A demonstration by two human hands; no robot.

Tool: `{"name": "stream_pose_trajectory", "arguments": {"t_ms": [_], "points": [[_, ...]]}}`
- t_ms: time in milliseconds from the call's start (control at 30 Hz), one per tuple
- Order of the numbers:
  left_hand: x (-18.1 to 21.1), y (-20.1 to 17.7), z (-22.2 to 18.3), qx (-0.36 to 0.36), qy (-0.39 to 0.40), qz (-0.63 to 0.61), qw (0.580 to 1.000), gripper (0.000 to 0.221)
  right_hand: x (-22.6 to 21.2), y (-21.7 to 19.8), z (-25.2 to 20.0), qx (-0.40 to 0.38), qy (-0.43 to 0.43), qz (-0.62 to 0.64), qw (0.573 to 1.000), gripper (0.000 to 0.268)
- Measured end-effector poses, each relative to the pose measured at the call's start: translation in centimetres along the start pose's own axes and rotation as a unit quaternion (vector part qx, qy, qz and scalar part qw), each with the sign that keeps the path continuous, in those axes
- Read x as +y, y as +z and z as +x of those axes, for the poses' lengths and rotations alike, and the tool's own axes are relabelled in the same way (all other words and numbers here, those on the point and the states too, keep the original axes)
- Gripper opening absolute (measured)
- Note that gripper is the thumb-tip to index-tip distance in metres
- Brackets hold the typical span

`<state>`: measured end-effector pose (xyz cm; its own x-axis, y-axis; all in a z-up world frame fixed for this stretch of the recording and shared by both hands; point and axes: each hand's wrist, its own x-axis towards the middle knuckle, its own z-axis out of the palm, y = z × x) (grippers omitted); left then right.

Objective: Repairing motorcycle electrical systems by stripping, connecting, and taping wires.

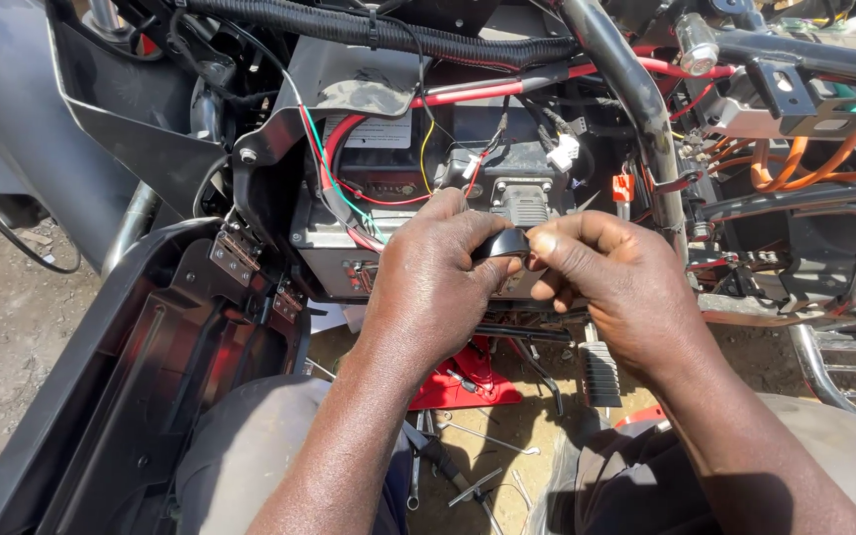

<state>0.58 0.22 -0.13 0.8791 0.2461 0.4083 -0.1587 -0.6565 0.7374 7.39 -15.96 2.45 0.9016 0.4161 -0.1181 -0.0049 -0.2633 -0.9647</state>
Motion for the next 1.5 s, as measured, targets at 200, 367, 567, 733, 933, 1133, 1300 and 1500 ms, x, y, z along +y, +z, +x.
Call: {"name": "stream_pose_trajectory", "arguments": {"t_ms": [200, 367, 567, 733, 933, 1133, 1300, 1500], "points": [[0.9, 0.0, 0.0, -0.044, -0.050, -0.043, 0.997, 0.023, 1.7, -0.7, 0.7, 0.072, -0.238, -0.276, 0.928, 0.008], [1.5, -1.0, -0.4, -0.125, -0.049, -0.220, 0.966, 0.034, 0.7, -1.5, 0.3, 0.056, -0.266, -0.273, 0.923, 0.007], [2.5, -0.9, -0.4, -0.131, -0.135, -0.348, 0.918, 0.023, 0.0, -2.5, -0.4, 0.040, -0.325, -0.307, 0.894, 0.008], [2.4, 0.0, -0.4, -0.082, -0.176, -0.421, 0.886, 0.044, 0.1, -2.6, -0.8, 0.067, -0.350, -0.329, 0.874, 0.006], [2.8, -1.1, -0.7, -0.177, -0.060, -0.539, 0.822, 0.049, -0.6, -2.6, 0.1, 0.111, -0.180, -0.077, 0.974, 0.010], [3.5, -2.3, -0.2, -0.213, -0.073, -0.220, 0.949, 0.051, 0.0, -2.9, 0.4, 0.092, -0.128, -0.101, 0.982, 0.012], [2.1, -0.1, -0.2, -0.175, -0.057, -0.210, 0.960, 0.010, -0.2, -2.6, 0.0, 0.124, -0.120, -0.211, 0.962, 0.008], [1.0, 0.9, -0.5, -0.191, 0.008, -0.203, 0.960, 0.032, -0.3, -1.9, 0.5, 0.145, -0.055, -0.113, 0.981, 0.014]]}}
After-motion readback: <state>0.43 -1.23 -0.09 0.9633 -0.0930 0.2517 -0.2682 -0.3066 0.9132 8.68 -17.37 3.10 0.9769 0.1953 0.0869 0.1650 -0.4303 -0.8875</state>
